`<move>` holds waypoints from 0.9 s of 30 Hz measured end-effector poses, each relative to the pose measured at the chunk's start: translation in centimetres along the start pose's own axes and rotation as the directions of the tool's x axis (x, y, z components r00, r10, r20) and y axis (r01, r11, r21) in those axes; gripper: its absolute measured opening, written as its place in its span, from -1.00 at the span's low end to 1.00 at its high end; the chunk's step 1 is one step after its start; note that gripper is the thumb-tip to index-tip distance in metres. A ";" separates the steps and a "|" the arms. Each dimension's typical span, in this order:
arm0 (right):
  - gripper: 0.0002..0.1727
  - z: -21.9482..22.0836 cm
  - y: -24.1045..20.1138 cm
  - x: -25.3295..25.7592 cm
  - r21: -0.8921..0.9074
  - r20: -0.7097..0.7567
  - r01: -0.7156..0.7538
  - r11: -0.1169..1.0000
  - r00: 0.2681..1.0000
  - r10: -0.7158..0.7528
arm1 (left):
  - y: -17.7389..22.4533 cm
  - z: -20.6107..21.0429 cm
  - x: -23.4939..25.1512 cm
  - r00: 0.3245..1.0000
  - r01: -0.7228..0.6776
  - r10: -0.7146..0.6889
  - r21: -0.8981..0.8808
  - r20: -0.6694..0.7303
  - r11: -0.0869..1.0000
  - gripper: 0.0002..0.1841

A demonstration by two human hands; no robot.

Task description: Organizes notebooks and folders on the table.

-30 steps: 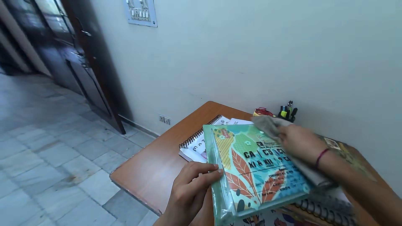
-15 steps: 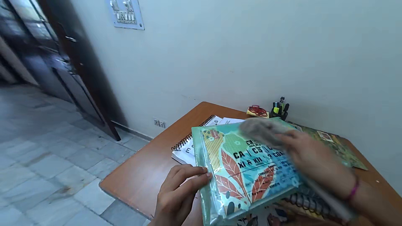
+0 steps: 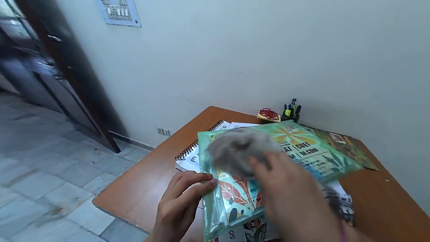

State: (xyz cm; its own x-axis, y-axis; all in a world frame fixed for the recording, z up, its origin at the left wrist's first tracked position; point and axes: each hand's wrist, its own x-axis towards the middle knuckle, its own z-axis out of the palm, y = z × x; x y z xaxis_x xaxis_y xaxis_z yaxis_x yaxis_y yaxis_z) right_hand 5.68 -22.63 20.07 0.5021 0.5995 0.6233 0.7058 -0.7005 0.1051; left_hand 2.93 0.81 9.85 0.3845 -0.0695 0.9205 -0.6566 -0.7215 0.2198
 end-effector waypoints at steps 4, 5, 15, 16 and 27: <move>-0.54 -0.3 -3.3 0.4 0.045 -0.033 0.097 0.994 0.995 -0.096 | 0.5 -0.6 0.1 0.999 0.020 -0.021 0.022 0.047 1.000 -0.77; -0.57 -0.2 -2.6 0.2 0.054 -0.042 0.083 0.995 0.996 -0.081 | 0.5 -0.8 0.1 0.998 0.015 -0.016 0.028 0.061 1.000 -0.77; -0.74 -4.1 18.6 -9.7 -0.178 0.139 -0.628 0.757 0.746 0.652 | -1.1 -1.3 1.9 0.960 -0.144 0.141 -0.004 0.244 0.990 -0.73; -0.73 -4.6 19.7 -11.6 -0.191 0.152 -0.707 0.681 0.664 0.732 | -1.2 -1.1 2.6 0.942 -0.191 0.189 -0.019 0.276 0.981 -0.68; -0.55 0.1 16.4 -26.4 -0.219 0.143 -0.854 0.471 0.450 0.882 | 2.5 1.3 14.6 0.716 -0.607 0.641 -0.207 0.277 0.767 -0.72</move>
State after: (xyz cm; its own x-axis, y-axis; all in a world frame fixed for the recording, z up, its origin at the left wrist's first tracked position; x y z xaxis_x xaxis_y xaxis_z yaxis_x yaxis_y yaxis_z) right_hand 3.99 -49.90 5.24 0.9197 -0.2925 0.2618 -0.2057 -0.9271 -0.3132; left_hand 7.77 -2.90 23.42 0.0339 -0.7031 0.7103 -0.8716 -0.3686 -0.3232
